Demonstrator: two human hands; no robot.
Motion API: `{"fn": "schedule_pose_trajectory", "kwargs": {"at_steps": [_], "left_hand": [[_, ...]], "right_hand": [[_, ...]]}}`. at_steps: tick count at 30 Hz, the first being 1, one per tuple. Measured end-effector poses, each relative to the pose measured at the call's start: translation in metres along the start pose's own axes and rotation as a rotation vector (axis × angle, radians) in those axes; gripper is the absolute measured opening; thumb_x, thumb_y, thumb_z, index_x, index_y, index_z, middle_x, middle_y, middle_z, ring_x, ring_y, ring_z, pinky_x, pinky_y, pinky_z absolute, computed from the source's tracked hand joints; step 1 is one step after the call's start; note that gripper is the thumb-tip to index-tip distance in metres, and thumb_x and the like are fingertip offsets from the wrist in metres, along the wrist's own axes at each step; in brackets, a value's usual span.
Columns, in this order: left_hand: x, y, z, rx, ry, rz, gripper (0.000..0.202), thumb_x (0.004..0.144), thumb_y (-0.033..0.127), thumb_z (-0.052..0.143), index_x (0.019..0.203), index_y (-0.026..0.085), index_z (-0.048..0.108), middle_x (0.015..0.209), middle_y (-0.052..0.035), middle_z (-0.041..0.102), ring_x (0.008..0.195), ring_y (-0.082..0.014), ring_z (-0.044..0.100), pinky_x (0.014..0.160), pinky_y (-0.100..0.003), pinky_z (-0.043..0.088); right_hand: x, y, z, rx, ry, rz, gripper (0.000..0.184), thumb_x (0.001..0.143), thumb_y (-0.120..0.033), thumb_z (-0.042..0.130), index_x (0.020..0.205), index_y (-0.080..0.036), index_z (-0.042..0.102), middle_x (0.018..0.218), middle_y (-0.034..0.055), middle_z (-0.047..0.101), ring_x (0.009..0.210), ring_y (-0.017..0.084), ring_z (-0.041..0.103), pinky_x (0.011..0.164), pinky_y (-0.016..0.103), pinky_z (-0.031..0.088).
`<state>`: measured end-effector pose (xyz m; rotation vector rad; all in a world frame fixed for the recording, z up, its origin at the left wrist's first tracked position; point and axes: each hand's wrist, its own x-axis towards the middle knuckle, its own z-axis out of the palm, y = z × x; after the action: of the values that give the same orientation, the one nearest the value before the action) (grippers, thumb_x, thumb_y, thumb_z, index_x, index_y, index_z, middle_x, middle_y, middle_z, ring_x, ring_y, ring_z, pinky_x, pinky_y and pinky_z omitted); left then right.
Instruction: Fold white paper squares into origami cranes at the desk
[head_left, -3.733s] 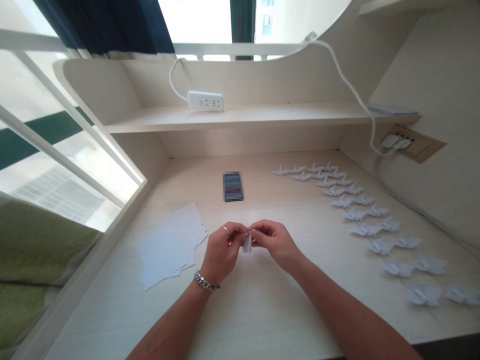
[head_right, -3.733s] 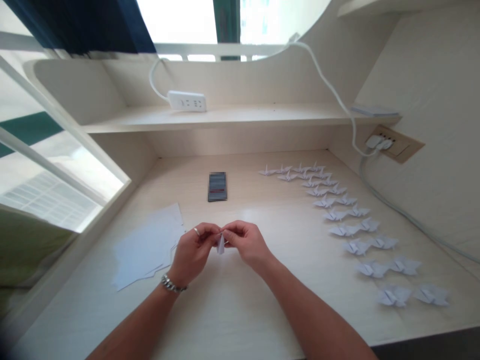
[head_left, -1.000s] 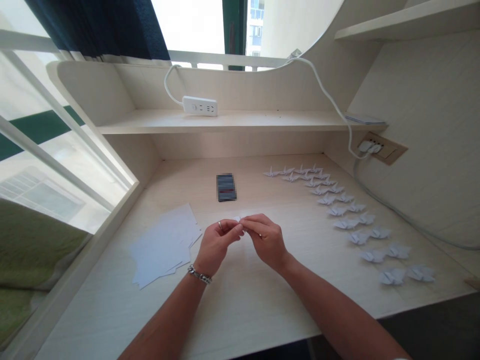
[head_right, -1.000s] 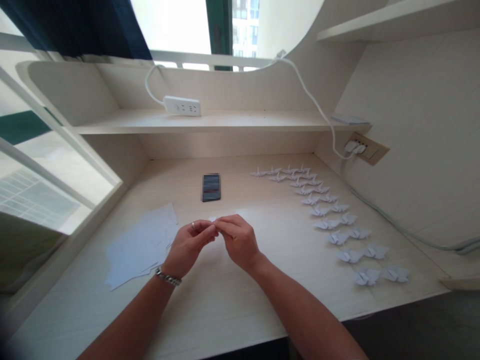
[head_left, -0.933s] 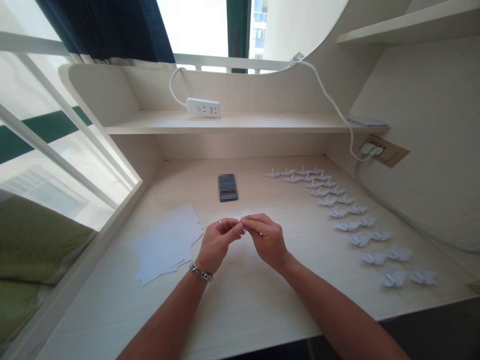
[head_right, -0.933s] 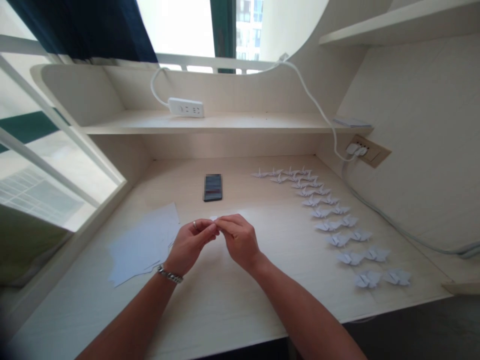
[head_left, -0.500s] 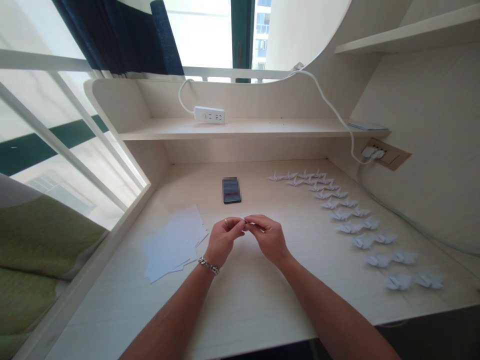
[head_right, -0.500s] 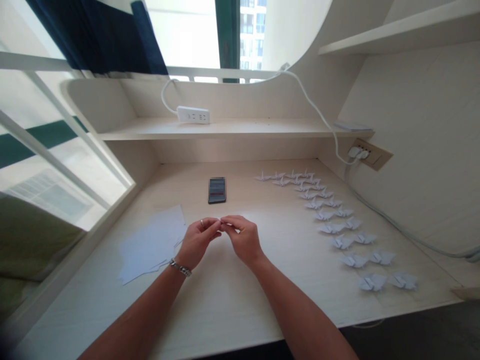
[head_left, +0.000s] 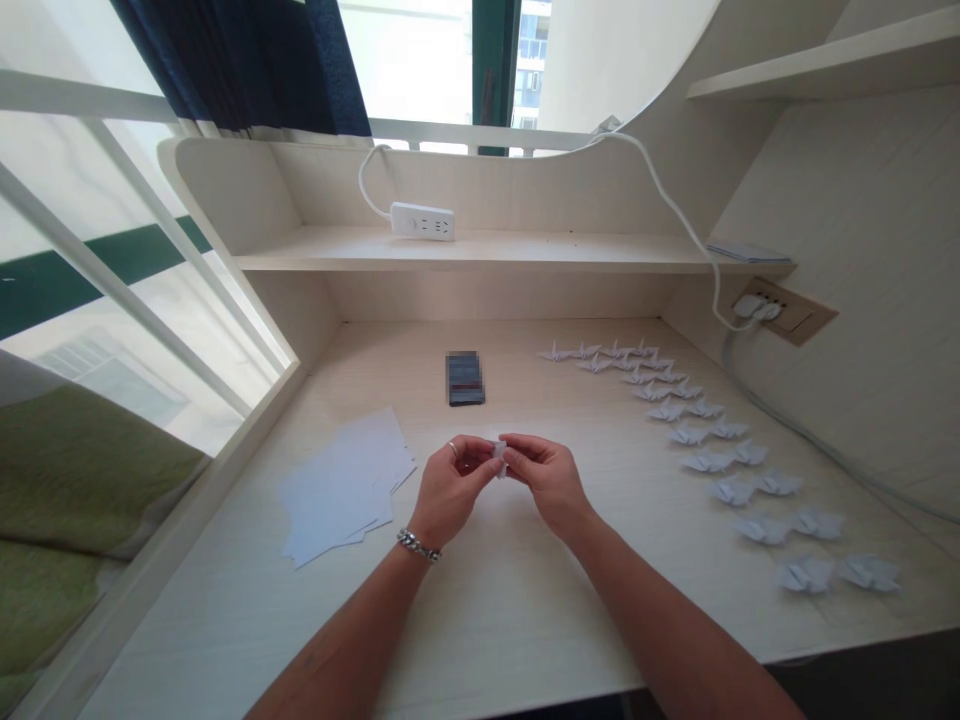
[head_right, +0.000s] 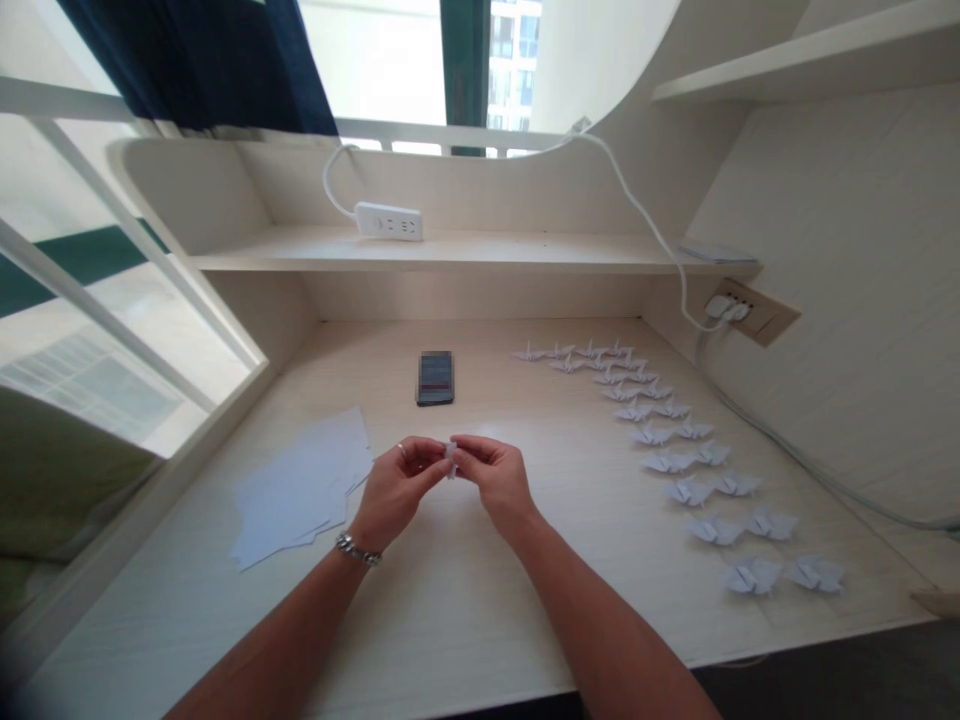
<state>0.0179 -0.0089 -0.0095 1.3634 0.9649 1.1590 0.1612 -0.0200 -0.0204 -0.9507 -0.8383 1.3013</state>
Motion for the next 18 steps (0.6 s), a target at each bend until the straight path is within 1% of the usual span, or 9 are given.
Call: {"fn": "schedule_pose_trajectory", "kwargs": {"at_steps": [5, 10, 12, 15, 18], "left_hand": [[-0.0003, -0.0017, 0.0005, -0.014, -0.01, -0.016, 0.027, 0.069, 0.031, 0.076, 0.087, 0.014, 0.065, 0.076, -0.0036, 0.068, 0.069, -0.0141, 0.064, 0.067, -0.027, 0.052], [-0.0007, -0.0005, 0.0005, -0.027, -0.029, -0.019, 0.025, 0.071, 0.031, 0.074, 0.087, 0.014, 0.064, 0.082, -0.0051, 0.069, 0.074, -0.0151, 0.064, 0.071, -0.028, 0.053], [-0.0008, 0.0005, 0.0011, -0.027, -0.035, -0.02, 0.025, 0.072, 0.032, 0.074, 0.086, 0.014, 0.065, 0.082, -0.0051, 0.069, 0.075, -0.0156, 0.065, 0.072, -0.029, 0.053], [-0.0005, 0.0008, 0.0013, -0.013, -0.041, -0.014, 0.023, 0.074, 0.034, 0.071, 0.084, 0.014, 0.064, 0.077, -0.0042, 0.068, 0.071, -0.015, 0.064, 0.068, -0.027, 0.051], [0.0, 0.0002, 0.0007, 0.032, -0.033, 0.005, 0.023, 0.077, 0.035, 0.069, 0.082, 0.014, 0.063, 0.073, -0.0029, 0.067, 0.067, -0.0136, 0.062, 0.064, -0.025, 0.049]], "right_hand": [[-0.002, -0.0047, -0.0007, 0.072, -0.01, 0.073, 0.033, 0.058, -0.032, 0.083, 0.087, -0.018, 0.075, 0.082, 0.0053, 0.075, 0.075, 0.018, 0.069, 0.078, 0.038, 0.056], [-0.003, -0.0056, -0.0001, 0.064, -0.021, 0.081, 0.032, 0.06, -0.032, 0.083, 0.087, -0.018, 0.075, 0.083, 0.0057, 0.075, 0.076, 0.018, 0.069, 0.079, 0.038, 0.056], [-0.0032, -0.0046, 0.0003, 0.02, -0.014, 0.059, 0.032, 0.061, -0.034, 0.082, 0.088, -0.018, 0.075, 0.083, 0.0061, 0.075, 0.076, 0.019, 0.069, 0.079, 0.039, 0.056], [-0.0038, -0.0027, 0.001, -0.072, -0.01, 0.002, 0.031, 0.063, -0.036, 0.08, 0.088, -0.018, 0.075, 0.084, 0.0067, 0.075, 0.076, 0.021, 0.069, 0.078, 0.04, 0.057], [-0.0051, -0.0018, 0.0012, -0.216, -0.019, -0.12, 0.026, 0.068, -0.035, 0.077, 0.088, -0.018, 0.076, 0.087, 0.0071, 0.074, 0.079, 0.022, 0.069, 0.076, 0.039, 0.057]]}}
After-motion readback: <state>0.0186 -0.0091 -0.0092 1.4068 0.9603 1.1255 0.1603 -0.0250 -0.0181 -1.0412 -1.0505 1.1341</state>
